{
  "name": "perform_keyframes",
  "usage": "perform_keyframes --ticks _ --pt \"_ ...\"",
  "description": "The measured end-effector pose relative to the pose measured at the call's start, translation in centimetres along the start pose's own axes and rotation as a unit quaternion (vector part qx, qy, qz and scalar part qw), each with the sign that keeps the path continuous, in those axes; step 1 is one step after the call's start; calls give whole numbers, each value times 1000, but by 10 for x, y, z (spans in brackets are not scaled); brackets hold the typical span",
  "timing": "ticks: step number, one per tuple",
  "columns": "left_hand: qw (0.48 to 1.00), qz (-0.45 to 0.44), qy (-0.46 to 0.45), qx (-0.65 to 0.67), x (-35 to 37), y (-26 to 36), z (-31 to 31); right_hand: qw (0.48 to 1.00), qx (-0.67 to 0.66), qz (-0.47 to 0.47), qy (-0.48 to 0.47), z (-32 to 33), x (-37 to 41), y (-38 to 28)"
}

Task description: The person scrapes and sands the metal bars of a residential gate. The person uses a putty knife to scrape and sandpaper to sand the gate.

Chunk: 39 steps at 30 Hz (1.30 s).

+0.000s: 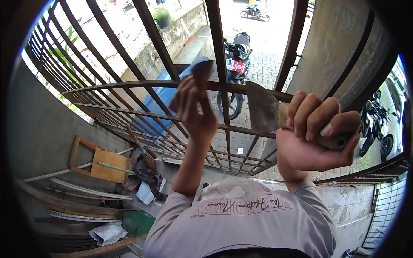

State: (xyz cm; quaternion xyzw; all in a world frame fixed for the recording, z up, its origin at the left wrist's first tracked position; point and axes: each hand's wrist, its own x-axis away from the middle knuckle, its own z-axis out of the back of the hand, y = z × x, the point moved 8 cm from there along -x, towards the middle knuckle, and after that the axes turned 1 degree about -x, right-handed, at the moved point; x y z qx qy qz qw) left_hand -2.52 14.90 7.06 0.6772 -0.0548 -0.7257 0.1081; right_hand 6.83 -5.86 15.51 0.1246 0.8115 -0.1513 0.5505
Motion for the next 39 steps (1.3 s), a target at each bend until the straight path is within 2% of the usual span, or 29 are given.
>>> perform_keyframes --ticks 1,2,4,5,6,8,9,10,12,13,14,16,17,18,20,21,22,23,24,25,28,30,32,34,36,37,38,39 --pt "1000 13 8 16 2 27 -8 1000 8 6 7 -4 2 4" --pt "1000 11 5 18 1 20 -5 1000 10 7 10 -6 2 3" --pt "1000 -1 -26 5 -6 -11 1 997 42 -1 -71 -21 -2 1" --pt "995 32 -26 90 -10 -33 8 996 63 12 -68 -15 -2 -5" --pt "995 33 -24 91 -9 -32 3 995 63 12 -71 -12 -6 -8" --pt "998 11 6 60 -3 -13 -9 998 12 -1 -56 -7 -12 -12" --pt "999 17 -12 42 -2 19 -18 1000 -29 -6 -10 -7 -8 -8" --pt "999 33 -27 6 -1 21 -20 1000 -27 -5 -2 -10 -3 -6" --pt "998 -31 -56 19 -2 1 -12 993 82 -25 -85 -23 3 4" --pt "999 -36 -38 8 -7 -12 -4 976 134 -30 -167 -22 6 1" --pt "994 32 -50 87 -9 -37 1 975 137 -28 -172 -20 7 -1" --pt "999 39 5 28 -8 -23 0 993 82 -25 -84 -5 6 -5" --pt "998 51 16 36 -3 1 -10 998 15 -32 -61 -1 6 -2" --pt "997 62 23 45 0 22 -16 998 15 -35 -55 -4 9 1" --pt "996 72 2 45 -4 15 -8 995 49 -55 -63 -14 12 12" --pt "998 42 -1 36 -6 6 -1 984 103 -47 -139 -18 15 9" --pt "1000 15 -5 25 -7 -4 7 983 104 -47 -143 -16 17 8" --pt "995 74 15 63 -7 -29 18 988 88 -14 -130 -13 18 3" --pt "984 170 6 59 -5 -38 29 991 70 21 -116 -10 17 -4" --pt "991 132 13 25 -4 -29 24 992 61 -22 -105 -6 14 -4" --pt "999 40 -3 -13 1 37 -4 996 41 -25 -69 -16 12 7" --pt "998 59 -20 2 -7 9 0 993 69 -26 -94 -14 10 4" --pt "988 142 -9 61 -7 -30 17 988 87 9 -129 -8 5 -6" --pt "995 89 29 25 -7 -18 16 993 71 6 -93 -6 3 -1" --pt "997 58 -7 54 0 20 1 1000 -13 -26 -4 -8 4 10" --pt "997 31 -13 69 2 38 0 999 -4 -47 -24 -17 5 14" --pt "997 33 -11 71 14 35 7 998 -2 -48 -27 -18 4 12" --pt "982 120 -57 137 40 16 8 998 14 -33 -58 -21 4 6"
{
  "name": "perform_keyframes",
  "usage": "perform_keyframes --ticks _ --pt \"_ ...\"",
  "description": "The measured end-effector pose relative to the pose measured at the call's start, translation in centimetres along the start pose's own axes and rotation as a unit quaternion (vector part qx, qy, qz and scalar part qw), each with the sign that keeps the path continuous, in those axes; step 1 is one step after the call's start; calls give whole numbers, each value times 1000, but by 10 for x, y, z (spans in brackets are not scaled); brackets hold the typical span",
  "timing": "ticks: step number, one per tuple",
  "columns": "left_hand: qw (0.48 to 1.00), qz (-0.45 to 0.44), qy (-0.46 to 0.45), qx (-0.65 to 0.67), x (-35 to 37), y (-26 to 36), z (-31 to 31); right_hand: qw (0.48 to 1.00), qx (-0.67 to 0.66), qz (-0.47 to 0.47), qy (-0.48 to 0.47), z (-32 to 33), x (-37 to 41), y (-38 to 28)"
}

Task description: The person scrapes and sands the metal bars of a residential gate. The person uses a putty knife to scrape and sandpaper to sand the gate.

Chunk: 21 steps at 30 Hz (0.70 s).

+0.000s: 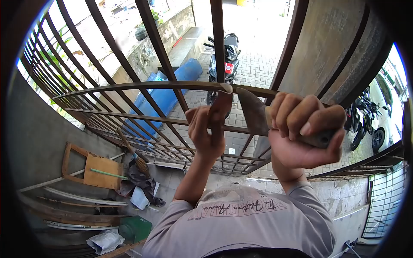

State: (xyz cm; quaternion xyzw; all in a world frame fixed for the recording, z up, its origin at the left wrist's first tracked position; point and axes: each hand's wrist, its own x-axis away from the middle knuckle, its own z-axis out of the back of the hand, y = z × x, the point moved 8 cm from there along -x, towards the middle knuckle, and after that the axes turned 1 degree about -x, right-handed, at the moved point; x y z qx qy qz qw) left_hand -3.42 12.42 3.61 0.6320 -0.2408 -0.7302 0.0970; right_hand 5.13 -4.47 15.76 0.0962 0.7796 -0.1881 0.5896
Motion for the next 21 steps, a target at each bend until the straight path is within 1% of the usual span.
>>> perform_keyframes --ticks 1,2,3,5,6,7,9,10,11,12,13,14,15,16,17,18,19,21 --pt "993 88 -42 67 24 -27 2 999 18 15 -30 -1 -1 -5" --pt "991 115 -50 53 44 -48 11 996 44 27 -67 2 -2 -11" --pt "988 140 -60 39 66 -73 20 996 48 30 -68 7 -3 -13" --pt "970 217 -92 68 117 -120 41 996 82 -3 -46 16 -3 -15" --pt "957 258 -115 69 151 -148 55 995 84 -42 -42 16 -3 -13" --pt "942 298 -139 69 179 -166 70 994 96 -40 -38 15 -4 -20" --pt "882 442 -84 139 217 -180 98 977 122 -156 -80 6 -3 -13" --pt "881 441 -94 145 224 -183 109 967 140 -176 -116 1 -3 -13" --pt "868 462 -84 162 231 -189 121 967 151 -175 -110 -2 -4 -10" --pt "854 484 -74 178 231 -197 128 976 131 -131 -119 -8 -8 -13" --pt "850 486 -85 183 227 -205 130 981 111 -88 -130 -15 -10 -15" --pt "851 485 -92 182 221 -216 134 987 118 -66 -89 -19 -12 -12" --pt "851 483 -99 181 212 -225 135 991 120 -63 -15 -22 -14 -5" --pt "882 428 -129 150 188 -221 134 990 124 -52 37 -18 -14 -1" --pt "878 429 -143 155 182 -230 134 987 127 -40 90 -10 -13 4" --pt "894 388 -173 145 172 -234 134 981 132 -44 135 -4 -12 10" --pt "907 345 -199 135 162 -234 132 978 119 -66 156 1 -9 16" --pt "904 335 -216 154 154 -234 134 973 93 -80 193 11 -4 23"
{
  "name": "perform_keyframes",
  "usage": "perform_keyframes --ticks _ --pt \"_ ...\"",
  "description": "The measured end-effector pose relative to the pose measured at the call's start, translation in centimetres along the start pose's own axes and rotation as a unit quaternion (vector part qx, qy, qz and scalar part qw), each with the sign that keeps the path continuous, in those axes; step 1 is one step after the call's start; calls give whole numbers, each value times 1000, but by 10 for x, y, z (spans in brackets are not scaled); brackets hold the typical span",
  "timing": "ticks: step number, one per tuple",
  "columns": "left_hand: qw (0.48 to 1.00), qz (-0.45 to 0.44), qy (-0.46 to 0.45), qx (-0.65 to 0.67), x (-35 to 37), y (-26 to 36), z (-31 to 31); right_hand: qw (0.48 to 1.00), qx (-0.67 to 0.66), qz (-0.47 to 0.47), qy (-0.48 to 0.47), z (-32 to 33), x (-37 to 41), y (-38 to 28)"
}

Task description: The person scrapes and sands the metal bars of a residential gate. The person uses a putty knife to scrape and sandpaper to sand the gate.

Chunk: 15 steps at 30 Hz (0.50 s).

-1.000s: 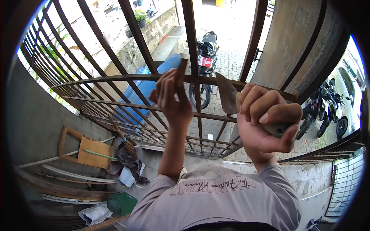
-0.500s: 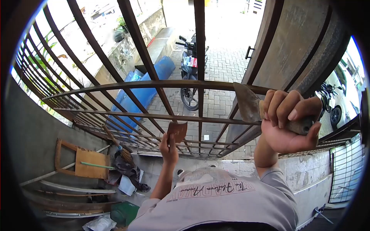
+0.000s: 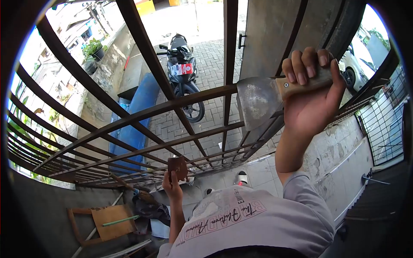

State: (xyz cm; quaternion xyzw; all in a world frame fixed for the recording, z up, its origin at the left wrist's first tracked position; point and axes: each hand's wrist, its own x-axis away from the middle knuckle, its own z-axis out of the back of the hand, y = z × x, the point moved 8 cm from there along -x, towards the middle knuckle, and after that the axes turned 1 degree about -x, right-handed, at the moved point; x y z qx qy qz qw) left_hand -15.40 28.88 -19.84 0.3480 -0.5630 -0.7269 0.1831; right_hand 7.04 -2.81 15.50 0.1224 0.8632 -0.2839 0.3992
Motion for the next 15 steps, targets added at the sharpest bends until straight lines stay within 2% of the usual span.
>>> perform_keyframes --ticks 1,3,5,8,10,12,15 --pt "1000 12 -7 8 1 -1 3 1000 7 2 2 -3 1 0" --pt "999 28 -19 18 7 -6 6 997 -14 -33 63 2 6 8" --pt "993 93 -2 68 21 -25 8 998 -2 -25 63 0 11 6" --pt "986 148 11 75 40 -64 13 999 -1 -4 53 -7 20 3" --pt "981 171 11 90 47 -77 7 999 -9 12 45 -14 28 3" --pt "976 192 11 103 49 -85 2 997 -6 -41 68 -16 37 19" --pt "970 204 0 131 42 -86 -6 996 -5 -32 79 -20 49 33"
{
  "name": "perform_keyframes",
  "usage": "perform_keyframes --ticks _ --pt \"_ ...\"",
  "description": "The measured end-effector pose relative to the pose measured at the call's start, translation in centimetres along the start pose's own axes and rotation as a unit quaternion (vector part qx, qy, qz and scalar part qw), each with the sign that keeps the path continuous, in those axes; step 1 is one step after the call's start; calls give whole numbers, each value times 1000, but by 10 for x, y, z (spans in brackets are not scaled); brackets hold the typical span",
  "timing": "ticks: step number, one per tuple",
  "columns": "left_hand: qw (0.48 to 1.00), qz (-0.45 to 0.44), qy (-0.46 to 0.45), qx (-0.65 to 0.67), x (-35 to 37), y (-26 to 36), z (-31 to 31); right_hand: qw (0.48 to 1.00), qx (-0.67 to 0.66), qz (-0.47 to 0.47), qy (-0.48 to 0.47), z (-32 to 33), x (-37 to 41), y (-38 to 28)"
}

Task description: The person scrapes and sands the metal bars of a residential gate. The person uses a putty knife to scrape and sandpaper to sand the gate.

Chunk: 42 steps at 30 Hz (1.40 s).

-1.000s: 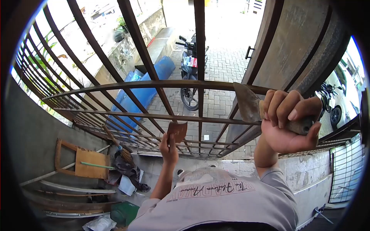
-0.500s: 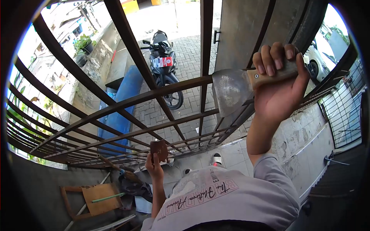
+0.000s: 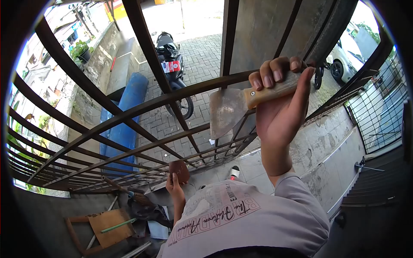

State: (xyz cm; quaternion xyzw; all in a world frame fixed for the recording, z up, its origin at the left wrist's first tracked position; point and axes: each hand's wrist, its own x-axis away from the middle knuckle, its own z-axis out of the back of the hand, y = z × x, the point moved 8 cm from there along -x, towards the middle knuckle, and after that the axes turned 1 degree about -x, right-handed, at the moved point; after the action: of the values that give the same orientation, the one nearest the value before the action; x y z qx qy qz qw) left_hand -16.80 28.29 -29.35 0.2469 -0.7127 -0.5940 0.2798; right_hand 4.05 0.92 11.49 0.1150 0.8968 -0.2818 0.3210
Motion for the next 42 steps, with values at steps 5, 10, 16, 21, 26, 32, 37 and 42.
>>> perform_keyframes --ticks 5,10,16,21,26,32,37,42 --pt "999 -14 15 25 -8 24 -4 994 4 107 -18 10 -9 -36" --pt "999 -11 30 19 -17 12 4 996 3 88 10 10 -7 -18" --pt "999 9 37 26 -15 4 0 993 31 109 22 24 -20 -32" --pt "1000 -8 23 11 -9 19 -3 998 -1 61 16 28 -26 -35" --pt "998 21 54 28 -11 -2 28 999 -40 7 9 24 -26 -14" --pt "996 22 70 40 -7 1 33 998 -63 -14 -15 15 -33 -14" --pt "996 34 72 36 -2 -15 36 998 -49 -3 -29 19 -38 -18" --pt "996 38 70 33 4 -15 31 998 -51 -21 -12 9 -31 -2"
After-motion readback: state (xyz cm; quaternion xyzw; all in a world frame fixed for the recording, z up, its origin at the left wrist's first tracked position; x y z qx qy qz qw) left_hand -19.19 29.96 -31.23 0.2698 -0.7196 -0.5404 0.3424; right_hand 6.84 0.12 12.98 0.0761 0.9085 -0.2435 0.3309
